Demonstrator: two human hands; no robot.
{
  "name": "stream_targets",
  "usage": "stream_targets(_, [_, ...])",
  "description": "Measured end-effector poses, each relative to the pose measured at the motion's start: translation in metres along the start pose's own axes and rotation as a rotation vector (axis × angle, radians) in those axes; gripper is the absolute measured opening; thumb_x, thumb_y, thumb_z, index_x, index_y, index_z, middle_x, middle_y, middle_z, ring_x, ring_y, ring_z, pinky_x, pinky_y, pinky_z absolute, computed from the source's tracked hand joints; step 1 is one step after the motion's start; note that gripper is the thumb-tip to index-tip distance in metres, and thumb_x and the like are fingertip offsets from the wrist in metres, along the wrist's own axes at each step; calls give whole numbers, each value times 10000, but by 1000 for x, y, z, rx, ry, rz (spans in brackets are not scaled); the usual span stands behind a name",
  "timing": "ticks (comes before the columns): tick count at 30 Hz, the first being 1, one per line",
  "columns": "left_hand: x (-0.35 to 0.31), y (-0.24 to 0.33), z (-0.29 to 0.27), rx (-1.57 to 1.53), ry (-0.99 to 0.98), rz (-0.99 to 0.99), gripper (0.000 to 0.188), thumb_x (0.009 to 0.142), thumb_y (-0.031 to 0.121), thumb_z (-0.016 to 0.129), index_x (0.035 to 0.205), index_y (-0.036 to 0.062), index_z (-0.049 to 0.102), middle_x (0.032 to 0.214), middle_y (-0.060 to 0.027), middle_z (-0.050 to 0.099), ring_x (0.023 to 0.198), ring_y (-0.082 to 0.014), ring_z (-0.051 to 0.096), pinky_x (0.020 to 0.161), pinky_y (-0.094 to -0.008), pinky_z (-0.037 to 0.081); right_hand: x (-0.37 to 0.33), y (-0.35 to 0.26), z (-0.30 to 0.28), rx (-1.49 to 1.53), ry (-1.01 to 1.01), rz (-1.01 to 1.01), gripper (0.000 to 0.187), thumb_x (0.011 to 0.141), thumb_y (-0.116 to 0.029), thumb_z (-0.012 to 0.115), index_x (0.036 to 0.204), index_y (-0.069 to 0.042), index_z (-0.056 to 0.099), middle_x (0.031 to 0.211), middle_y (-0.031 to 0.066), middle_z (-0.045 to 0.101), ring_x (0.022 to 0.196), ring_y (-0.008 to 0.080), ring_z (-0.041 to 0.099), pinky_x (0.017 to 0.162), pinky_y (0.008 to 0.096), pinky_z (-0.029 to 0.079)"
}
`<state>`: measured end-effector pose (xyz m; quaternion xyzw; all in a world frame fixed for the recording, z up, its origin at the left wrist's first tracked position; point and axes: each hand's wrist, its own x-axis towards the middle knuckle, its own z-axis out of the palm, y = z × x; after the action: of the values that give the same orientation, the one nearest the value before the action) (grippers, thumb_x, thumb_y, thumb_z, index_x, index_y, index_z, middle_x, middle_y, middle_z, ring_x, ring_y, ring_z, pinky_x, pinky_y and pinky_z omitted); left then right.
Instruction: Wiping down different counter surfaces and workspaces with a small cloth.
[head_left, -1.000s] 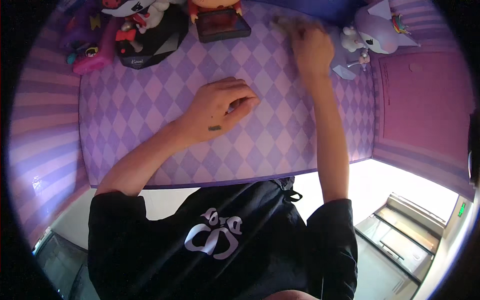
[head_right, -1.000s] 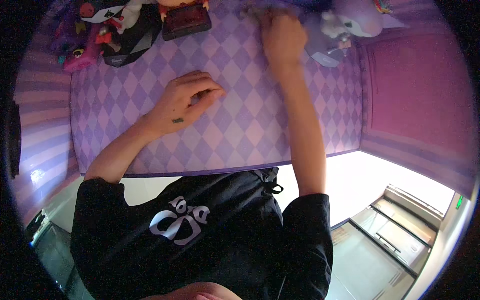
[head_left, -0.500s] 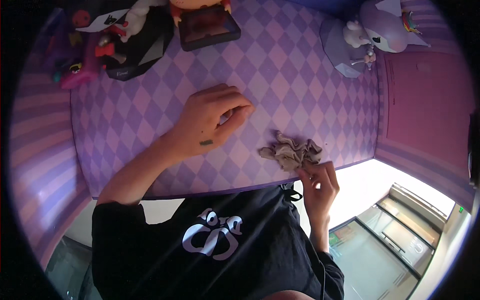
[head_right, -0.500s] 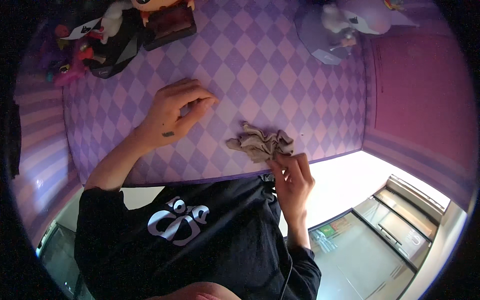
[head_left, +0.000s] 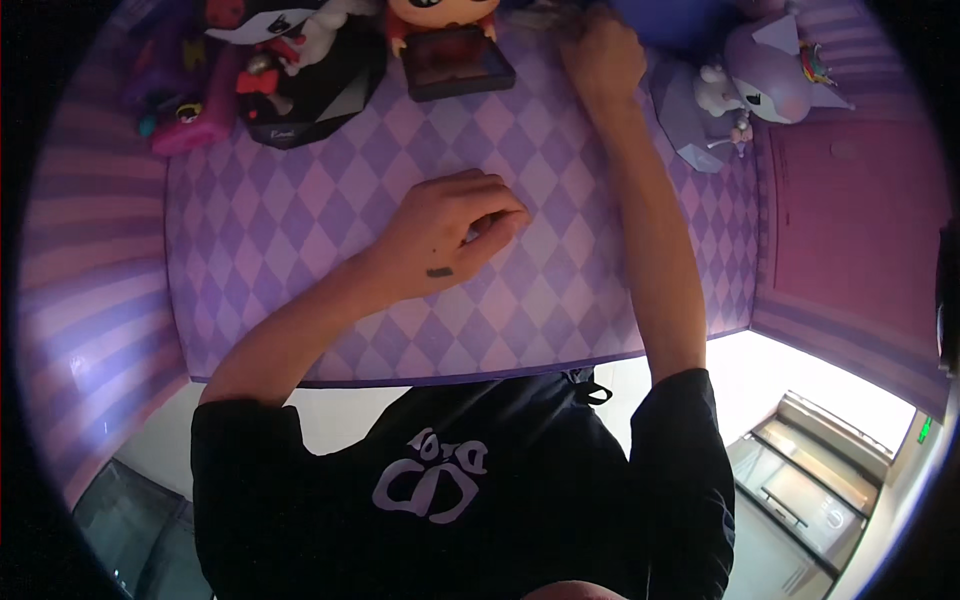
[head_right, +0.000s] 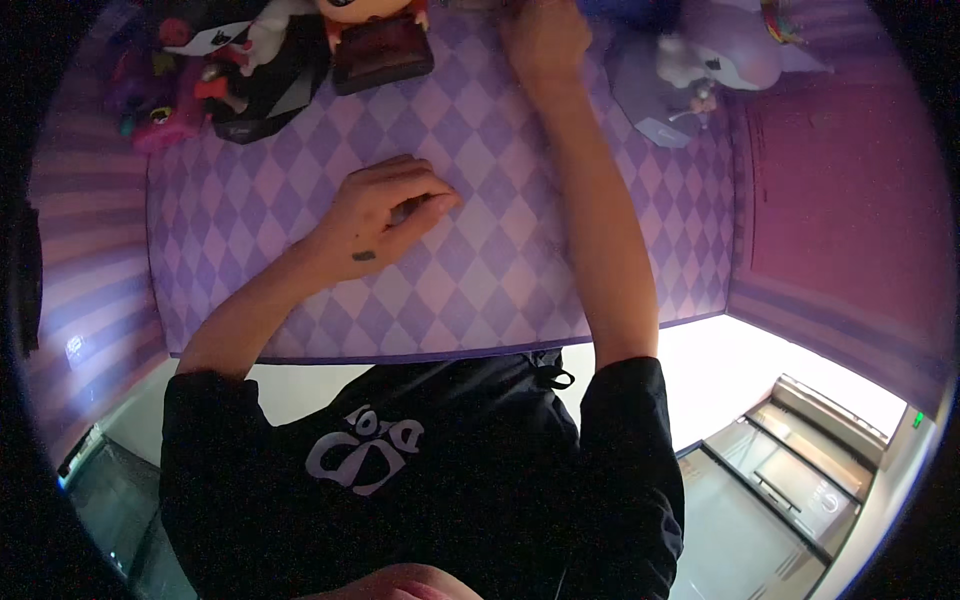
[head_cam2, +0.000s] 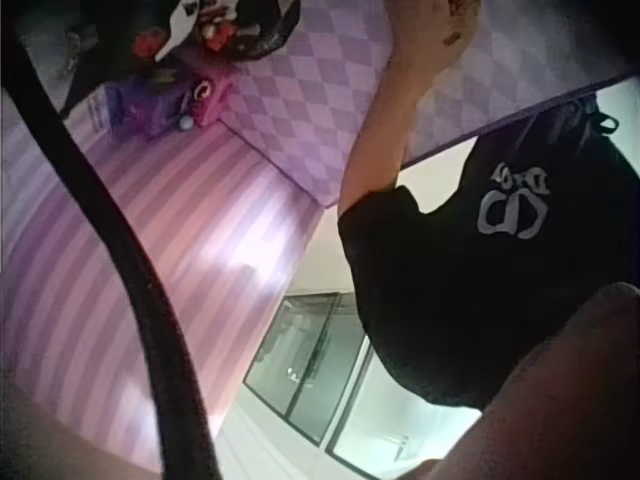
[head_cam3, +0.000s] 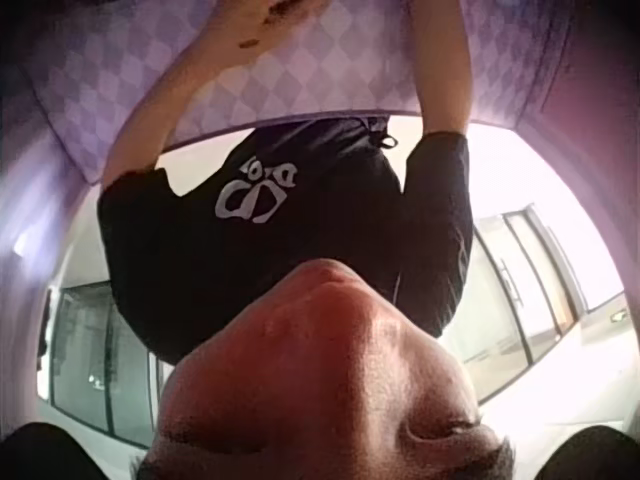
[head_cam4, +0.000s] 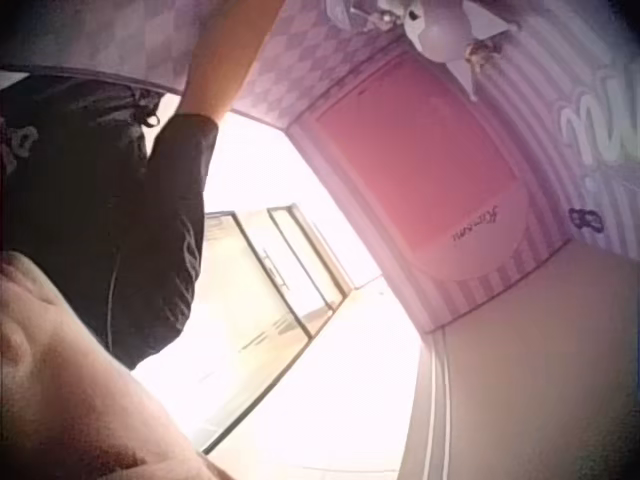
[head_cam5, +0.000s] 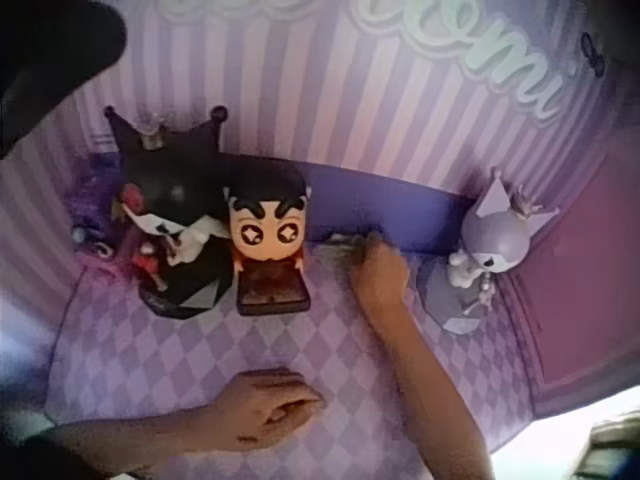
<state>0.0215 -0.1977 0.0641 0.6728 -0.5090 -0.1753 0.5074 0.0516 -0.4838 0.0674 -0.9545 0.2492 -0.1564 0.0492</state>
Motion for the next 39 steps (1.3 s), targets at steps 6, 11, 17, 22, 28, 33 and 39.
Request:
stream_targets(6, [4,1,4,1,3,88,34,993,21,710,991,40,738,922,-24,730,731,-191,574,705,-320,462,-7,31,-4,70,91,32,239,1014,-322,698,1083,-106,774,958,133,817,855,436,747,761,527,572])
stream_targets(11, [-3,0,-3,-1,-37,9,27,993,24,713,983,36,735,923,-24,728,738,-186,579,710,-320,462,-119,29,-46,309,64,-133,146,1024,-140,731,1134,-71,797,1146,87,776,849,317,741,755,425,566])
stream_targets(17, [-2,6,-3,-45,-50,-26,70,1020,18,715,1059,24,773,943,-32,723,738,-175,557,681,-313,436,-274,85,-137,656,-116,369,326,979,82,741,1289,-13,780,1182,80,760,958,192,719,927,306,578])
stream_targets(22, [2,5,-3,-51,-56,-47,95,1020,14,718,1089,23,783,943,-33,722,726,-173,551,668,-311,435,-323,105,-167,664,-47,571,389,981,65,762,1357,-33,760,1267,91,775,1003,187,730,950,331,584])
stream_targets(28, [2,2,0,-28,-54,-54,69,992,15,724,1044,37,763,918,-27,721,711,-179,566,679,-311,461,-304,72,-166,571,-127,335,573,892,5,885,1442,-35,728,1272,103,769,1053,218,714,922,345,580])
stream_targets(33, [-1,0,1,-56,-43,-30,100,1021,0,723,1092,21,790,940,-30,706,725,-159,537,670,-296,436,-260,63,-149,325,-204,326,658,834,-40,937,1456,-18,723,1164,97,746,1012,240,686,881,353,571])
stream_targets(39, [-5,-2,2,-12,-9,33,82,1016,-9,736,1072,18,790,925,-26,701,710,-155,527,659,-297,433,-168,51,-116,303,-265,140,324,884,-67,881,1192,0,802,1075,108,737,873,282,700,789,380,563])
